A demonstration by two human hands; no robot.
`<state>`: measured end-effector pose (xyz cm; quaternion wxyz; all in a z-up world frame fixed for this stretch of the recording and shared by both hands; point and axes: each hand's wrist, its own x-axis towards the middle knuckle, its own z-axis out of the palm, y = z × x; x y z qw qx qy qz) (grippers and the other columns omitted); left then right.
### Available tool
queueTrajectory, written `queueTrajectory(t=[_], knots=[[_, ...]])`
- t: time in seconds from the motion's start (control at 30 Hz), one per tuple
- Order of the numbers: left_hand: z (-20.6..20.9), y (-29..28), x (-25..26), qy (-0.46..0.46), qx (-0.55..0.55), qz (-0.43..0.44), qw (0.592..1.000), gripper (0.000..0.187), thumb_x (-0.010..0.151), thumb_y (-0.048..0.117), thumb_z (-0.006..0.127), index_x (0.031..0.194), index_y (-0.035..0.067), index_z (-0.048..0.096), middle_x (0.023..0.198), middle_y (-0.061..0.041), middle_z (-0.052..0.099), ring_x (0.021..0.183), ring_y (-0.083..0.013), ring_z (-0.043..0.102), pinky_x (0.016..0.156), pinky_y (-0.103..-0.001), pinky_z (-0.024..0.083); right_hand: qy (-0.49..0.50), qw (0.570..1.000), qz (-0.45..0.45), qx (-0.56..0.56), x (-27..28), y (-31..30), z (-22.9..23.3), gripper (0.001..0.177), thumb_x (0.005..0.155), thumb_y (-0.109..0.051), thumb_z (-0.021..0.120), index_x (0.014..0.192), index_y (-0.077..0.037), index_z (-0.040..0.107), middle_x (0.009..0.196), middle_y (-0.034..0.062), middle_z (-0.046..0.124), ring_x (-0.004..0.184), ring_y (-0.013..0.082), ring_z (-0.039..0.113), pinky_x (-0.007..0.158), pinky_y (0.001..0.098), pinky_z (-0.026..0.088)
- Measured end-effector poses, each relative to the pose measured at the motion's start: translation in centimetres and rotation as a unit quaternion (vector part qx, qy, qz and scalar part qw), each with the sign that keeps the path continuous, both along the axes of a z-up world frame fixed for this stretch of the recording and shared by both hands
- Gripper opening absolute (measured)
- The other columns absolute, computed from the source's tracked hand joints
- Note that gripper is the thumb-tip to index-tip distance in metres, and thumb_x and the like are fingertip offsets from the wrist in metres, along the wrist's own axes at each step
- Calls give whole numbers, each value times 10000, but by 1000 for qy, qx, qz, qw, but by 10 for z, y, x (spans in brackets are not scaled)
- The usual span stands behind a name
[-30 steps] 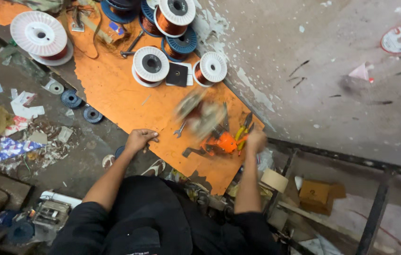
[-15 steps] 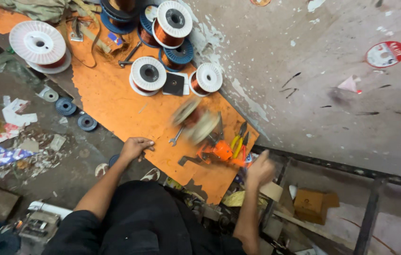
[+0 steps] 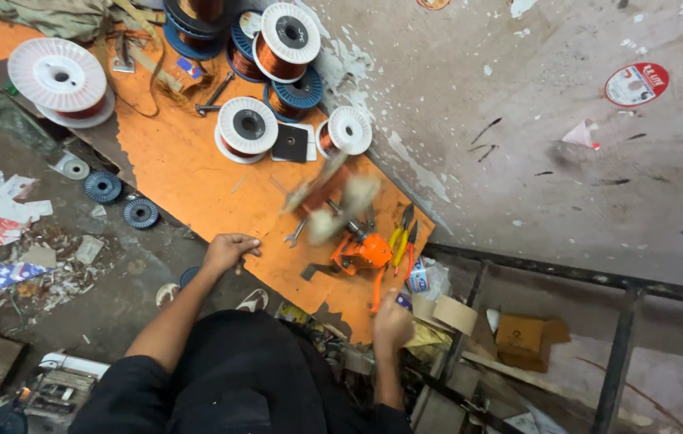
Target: The person operates a motorized coil winding machine to wrap copper wire onto a bobbin. They repeatedly start and stop the machine, adjust the wire placement by hand, and ensure the winding is even.
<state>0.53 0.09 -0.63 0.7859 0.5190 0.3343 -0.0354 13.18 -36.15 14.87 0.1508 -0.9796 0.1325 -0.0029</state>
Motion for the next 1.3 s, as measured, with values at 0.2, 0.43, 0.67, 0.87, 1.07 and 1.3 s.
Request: queueTrajectory(t=[0.2, 0.43, 0.67, 0.87, 1.07, 1.3], knots=[[1, 2, 3, 16, 8, 9, 1000, 255, 929, 215, 727, 1027, -14, 781, 863, -91, 801, 387, -114, 517, 353, -280, 426, -228, 972, 51, -19, 157, 9, 37, 654, 1074, -488, 492, 690, -18, 737, 578, 194, 642, 470, 388, 590, 524, 544, 431], [-17, -4, -1, -44, -35, 21, 998, 288, 950, 223, 702, 1033, -45, 766, 871, -113, 793, 363, -130, 529, 346, -283, 432, -44, 998, 51, -1, 99, 39, -51, 625, 986, -555, 536, 718, -40, 766, 646, 183, 706, 632, 401, 682, 614, 532, 520], [-3, 0, 0, 2, -4, 11, 1000, 263, 930, 210, 722, 1054, -15, 776, 888, -98, 806, 365, -115, 522, 354, -288, 444, -9, 998, -55, 33, 7, -1, 15, 611, 968, -578, 508, 768, -69, 782, 657, 126, 738, 690, 369, 714, 694, 514, 530], [10, 2, -1, 37, 10, -2, 999, 258, 932, 222, 719, 1051, 2, 783, 891, -87, 809, 369, -125, 511, 361, -281, 430, -166, 985, -38, -20, 176, 19, 32, 734, 1060, -593, 479, 699, -10, 741, 598, 187, 656, 539, 400, 634, 565, 561, 469], [-1, -1, -5, 0, 7, 4, 1000, 271, 939, 213, 727, 1046, -31, 775, 887, -103, 807, 380, -120, 537, 366, -280, 450, 31, 997, 67, -9, 114, 49, -49, 657, 1023, -599, 484, 859, -45, 796, 866, 222, 743, 852, 434, 693, 762, 540, 527], [1, -2, -5, 6, -3, 3, 1000, 266, 935, 205, 713, 1062, -22, 773, 890, -101, 808, 369, -129, 526, 359, -288, 437, 2, 993, 65, -101, 9, -13, 4, 726, 1020, -628, 411, 773, -56, 783, 774, 224, 720, 747, 433, 697, 708, 555, 521]])
